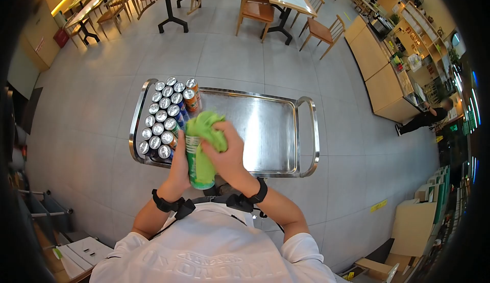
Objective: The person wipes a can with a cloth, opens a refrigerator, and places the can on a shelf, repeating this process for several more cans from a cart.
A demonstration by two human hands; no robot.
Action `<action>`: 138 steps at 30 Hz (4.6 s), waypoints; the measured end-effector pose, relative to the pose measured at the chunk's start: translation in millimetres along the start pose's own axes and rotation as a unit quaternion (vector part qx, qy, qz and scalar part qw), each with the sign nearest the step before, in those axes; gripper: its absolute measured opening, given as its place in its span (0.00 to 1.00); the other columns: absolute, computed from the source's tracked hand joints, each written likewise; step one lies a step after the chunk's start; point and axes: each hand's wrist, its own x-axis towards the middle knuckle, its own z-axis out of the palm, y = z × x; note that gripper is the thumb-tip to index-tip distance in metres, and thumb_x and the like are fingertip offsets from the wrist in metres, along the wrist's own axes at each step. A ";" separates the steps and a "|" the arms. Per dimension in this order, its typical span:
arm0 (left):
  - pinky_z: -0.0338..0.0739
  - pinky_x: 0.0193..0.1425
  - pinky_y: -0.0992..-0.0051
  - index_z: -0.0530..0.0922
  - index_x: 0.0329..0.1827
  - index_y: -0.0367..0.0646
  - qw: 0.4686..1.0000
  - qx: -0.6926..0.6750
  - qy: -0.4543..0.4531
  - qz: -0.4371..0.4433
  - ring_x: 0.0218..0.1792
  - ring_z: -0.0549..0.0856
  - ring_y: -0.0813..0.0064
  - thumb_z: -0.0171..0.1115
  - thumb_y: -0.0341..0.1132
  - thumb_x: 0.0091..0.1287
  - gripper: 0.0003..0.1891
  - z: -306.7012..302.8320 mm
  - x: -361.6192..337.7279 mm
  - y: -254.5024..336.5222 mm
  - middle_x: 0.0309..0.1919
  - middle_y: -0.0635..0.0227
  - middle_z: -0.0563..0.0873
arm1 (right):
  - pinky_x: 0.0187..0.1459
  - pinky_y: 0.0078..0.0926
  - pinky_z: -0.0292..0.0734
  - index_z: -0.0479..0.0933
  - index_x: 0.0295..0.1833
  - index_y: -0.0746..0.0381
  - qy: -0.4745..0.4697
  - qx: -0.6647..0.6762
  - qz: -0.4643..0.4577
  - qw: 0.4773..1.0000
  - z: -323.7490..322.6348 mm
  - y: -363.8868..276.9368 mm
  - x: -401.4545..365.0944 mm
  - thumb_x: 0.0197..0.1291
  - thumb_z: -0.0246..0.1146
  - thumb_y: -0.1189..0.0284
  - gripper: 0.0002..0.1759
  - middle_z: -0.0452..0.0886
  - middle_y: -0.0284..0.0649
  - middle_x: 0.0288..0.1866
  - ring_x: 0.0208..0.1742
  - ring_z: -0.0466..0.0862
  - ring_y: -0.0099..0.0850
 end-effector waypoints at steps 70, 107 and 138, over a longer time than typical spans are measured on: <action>0.80 0.51 0.76 0.74 0.59 0.43 0.998 0.041 -0.036 0.045 0.47 0.84 0.78 0.49 0.57 0.74 0.26 4.8 -2.9 -16.4 0.49 0.68 0.84 | 0.38 0.20 0.76 0.75 0.44 0.64 0.056 0.147 0.104 0.982 -10.0 -5.2 -5.1 0.60 0.67 0.74 0.10 0.82 0.35 0.38 0.38 0.79 0.19; 0.83 0.45 0.61 0.72 0.47 0.41 0.967 -0.250 -0.029 -0.044 0.38 0.83 0.66 0.62 0.63 0.63 0.30 -24.0 43.8 21.8 0.40 0.60 0.81 | 0.39 0.30 0.79 0.78 0.46 0.63 -0.099 -0.102 -0.031 0.989 -24.7 -10.0 -52.5 0.47 0.72 0.76 0.19 0.80 0.43 0.38 0.36 0.83 0.41; 0.75 0.57 0.67 0.66 0.61 0.48 0.947 -0.098 -0.030 0.304 0.47 0.79 0.72 0.53 0.58 0.71 0.27 7.0 22.0 15.8 0.44 0.67 0.78 | 0.58 0.35 0.74 0.69 0.62 0.65 0.021 0.318 0.101 0.942 -47.3 17.0 -49.7 0.64 0.57 0.66 0.23 0.77 0.47 0.55 0.57 0.78 0.39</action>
